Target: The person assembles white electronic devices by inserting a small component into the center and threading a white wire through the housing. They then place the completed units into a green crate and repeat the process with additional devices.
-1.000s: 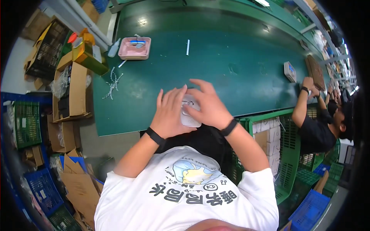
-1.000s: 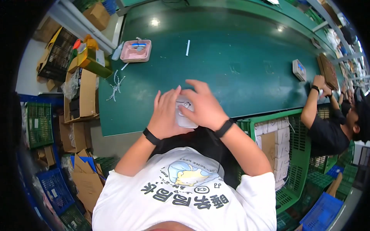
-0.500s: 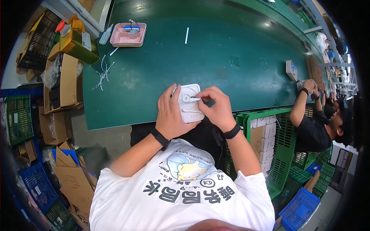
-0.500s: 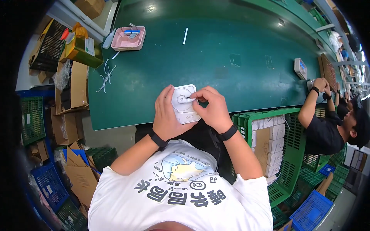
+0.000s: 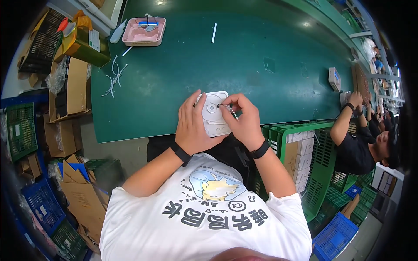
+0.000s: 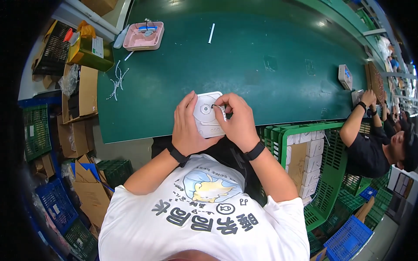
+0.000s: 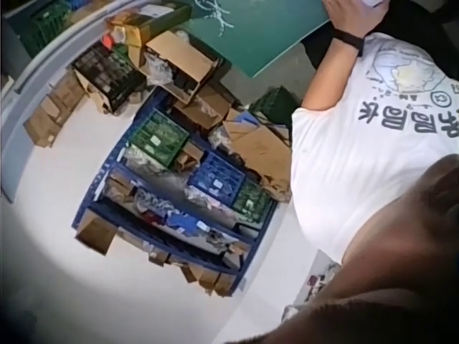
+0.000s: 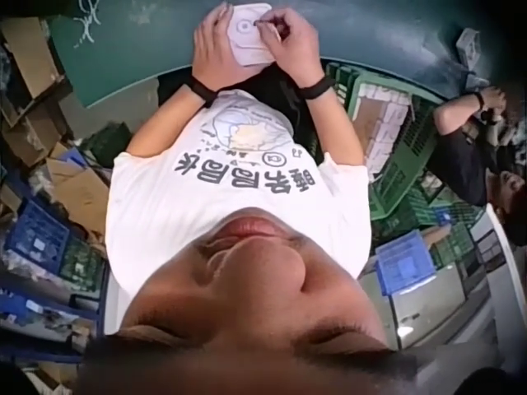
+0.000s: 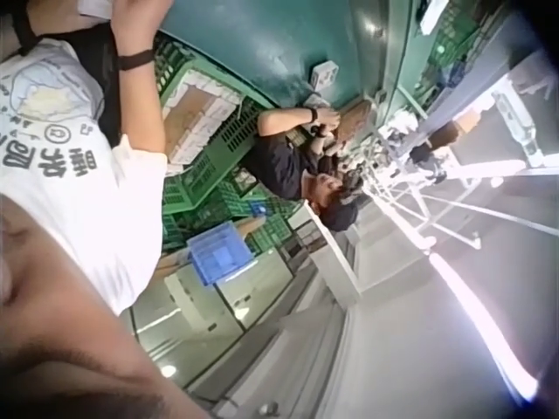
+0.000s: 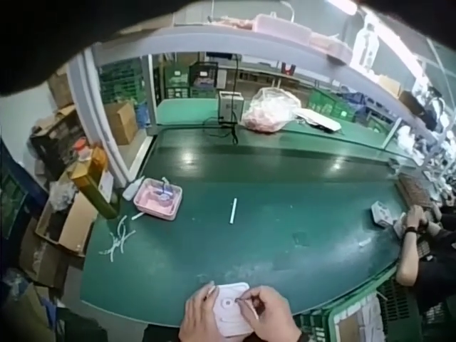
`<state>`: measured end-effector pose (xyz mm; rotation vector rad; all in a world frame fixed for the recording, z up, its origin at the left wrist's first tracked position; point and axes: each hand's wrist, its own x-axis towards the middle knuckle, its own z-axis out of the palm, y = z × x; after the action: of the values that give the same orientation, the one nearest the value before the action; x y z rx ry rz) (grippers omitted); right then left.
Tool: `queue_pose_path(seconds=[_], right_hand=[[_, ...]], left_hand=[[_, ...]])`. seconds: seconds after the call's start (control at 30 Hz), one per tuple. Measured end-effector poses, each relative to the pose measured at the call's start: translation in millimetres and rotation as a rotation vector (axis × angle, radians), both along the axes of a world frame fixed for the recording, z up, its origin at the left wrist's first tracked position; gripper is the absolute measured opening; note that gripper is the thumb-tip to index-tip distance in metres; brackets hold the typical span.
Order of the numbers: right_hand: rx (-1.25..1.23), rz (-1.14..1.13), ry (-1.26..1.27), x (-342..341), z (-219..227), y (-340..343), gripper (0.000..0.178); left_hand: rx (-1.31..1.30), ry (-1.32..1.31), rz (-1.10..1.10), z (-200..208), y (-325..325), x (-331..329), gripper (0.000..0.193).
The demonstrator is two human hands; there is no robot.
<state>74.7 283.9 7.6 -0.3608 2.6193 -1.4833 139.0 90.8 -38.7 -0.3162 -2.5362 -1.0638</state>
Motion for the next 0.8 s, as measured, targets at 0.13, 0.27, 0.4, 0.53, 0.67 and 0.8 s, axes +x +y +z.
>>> queue_pose_path(seconds=[0.13, 0.27, 0.4, 0.53, 0.67, 0.8], right_hand=[[-0.083, 0.036, -0.009, -1, -10, -3, 0.023], [-0.109, 0.069, 0.04, -6, -14, -2, 0.024], [-0.041, 0.147, 0.026, -9, -5, 1, 0.026], [-0.04, 0.194, 0.046, -14, 12, -4, 0.026], [0.022, 0.263, 0.183, -18, 5, 2, 0.024], [0.045, 0.225, 0.186, -11, 6, 8, 0.02]], left_hand=[[-0.011, 0.004, 0.007, 0, 0, -1, 0.137], [-0.006, 0.014, 0.012, -2, 2, 0, 0.135], [0.018, 0.022, 0.002, -5, 1, 2, 0.134], [0.026, -0.015, -0.008, -3, -1, 0, 0.133], [0.016, -0.029, 0.011, -2, 1, 0, 0.132], [0.03, -0.024, -0.002, -3, 2, 0, 0.13]])
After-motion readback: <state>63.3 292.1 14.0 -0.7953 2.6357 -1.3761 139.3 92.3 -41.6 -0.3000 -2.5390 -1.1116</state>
